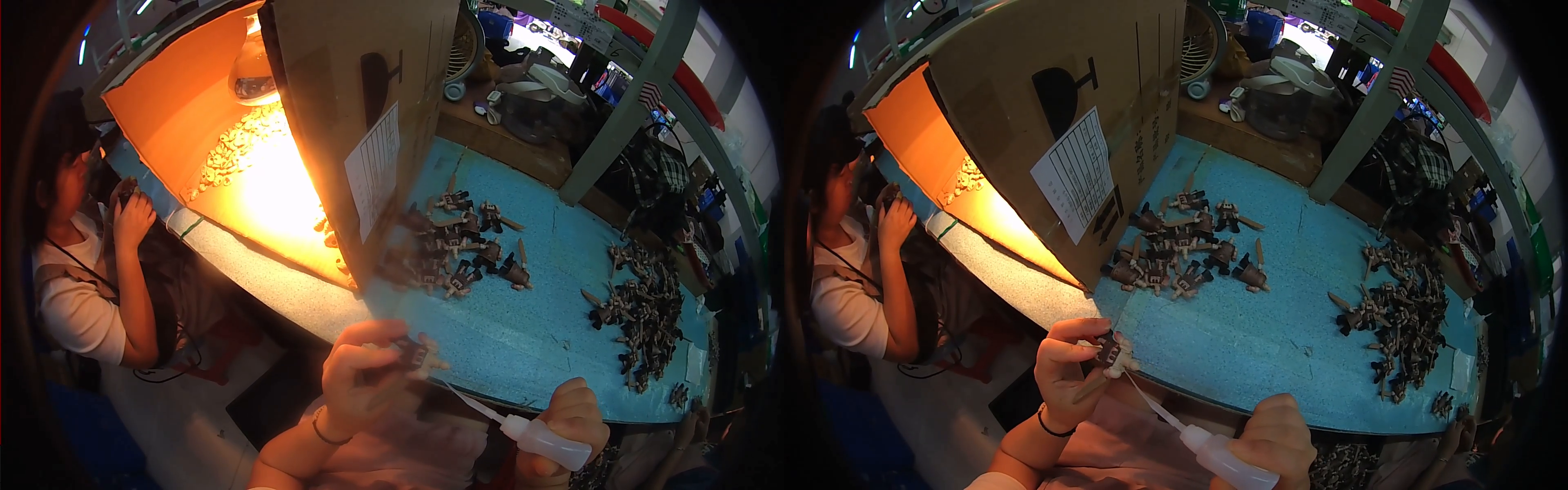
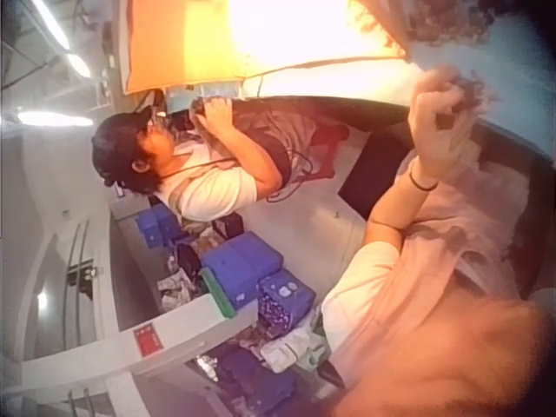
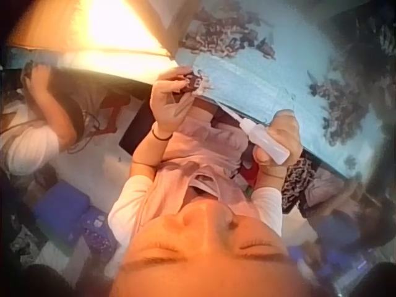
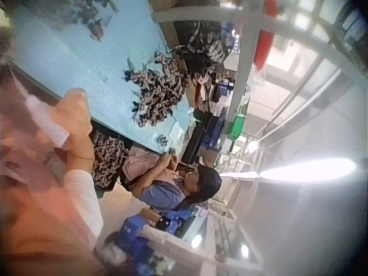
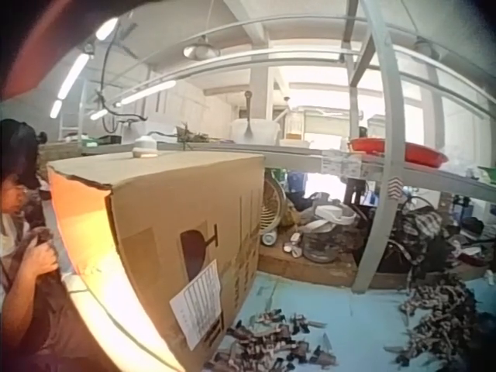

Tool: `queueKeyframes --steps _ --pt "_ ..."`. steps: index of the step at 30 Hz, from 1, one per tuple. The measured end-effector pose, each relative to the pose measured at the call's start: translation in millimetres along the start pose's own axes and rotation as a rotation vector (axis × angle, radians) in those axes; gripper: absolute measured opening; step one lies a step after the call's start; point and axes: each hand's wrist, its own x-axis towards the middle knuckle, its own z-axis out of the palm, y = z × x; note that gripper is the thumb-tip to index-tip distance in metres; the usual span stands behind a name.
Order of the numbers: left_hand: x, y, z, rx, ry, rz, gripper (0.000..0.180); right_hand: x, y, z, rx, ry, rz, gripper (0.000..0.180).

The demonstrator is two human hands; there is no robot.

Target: The person assembles plastic toy figurines by hand, joining plastic parts with glue from a bottle.

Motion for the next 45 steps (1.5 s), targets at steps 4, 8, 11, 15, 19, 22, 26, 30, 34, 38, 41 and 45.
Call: queueKeyframes --steps 4,8,11,15,19,22,26,30,34,38,41,45 --pt "-0.9 0.1 -3.5 0.062 -0.027 -0.012 0.035 -2.0 2.2 0.9 -0.021 -0.034 0.008 0.052" --pt "-1.5 3.3 -1.2 0.041 0.004 -0.081 0.034 4.3 -2.8 -3.3 -0.047 -0.079 -0.014 0.053" --pt "-0.2 4.5 0.5 -0.014 0.009 -0.116 0.033 14.6 -8.8 -3.8 0.035 -0.187 -0.065 0.039" --pt "-1.8 2.7 1.3 -0.135 0.054 -0.150 0.032 -1.9 4.4 3.3 -0.041 -0.029 0.004 0.053" --pt "-2.0 3.1 -1.4 -0.148 0.029 -0.149 0.031 0.5 6.1 0.0 -0.127 -0.032 0.027 0.051" --pt "-3.2 0.7 -4.2 -0.153 0.017 -0.133 0.030 4.1 3.5 5.2 -0.105 0.014 0.050 0.050" --pt "-1.3 -0.2 -0.3 -0.194 0.023 -0.096 0.030 5.2 6.1 7.0 -0.101 0.050 0.025 0.051" --pt "-6.2 -3.2 -4.4 -0.214 0.025 -0.117 0.030 5.6 5.5 6.7 -0.095 0.012 0.032 0.051" --pt "-7.6 -4.3 -6.1 -0.212 0.025 -0.108 0.030 7.3 3.4 5.7 -0.121 -0.038 0.019 0.051" --pt "-6.1 -2.6 -8.7 -0.118 -0.023 -0.119 0.031 4.4 4.9 3.3 -0.138 -0.020 0.008 0.052" --pt "-4.7 -1.1 -4.2 -0.225 0.018 -0.099 0.031 5.8 4.9 5.4 -0.130 0.055 -0.011 0.052" --pt "-2.0 0.7 -1.9 -0.257 0.020 -0.093 0.032 7.2 5.0 6.5 -0.109 0.003 0.002 0.051"
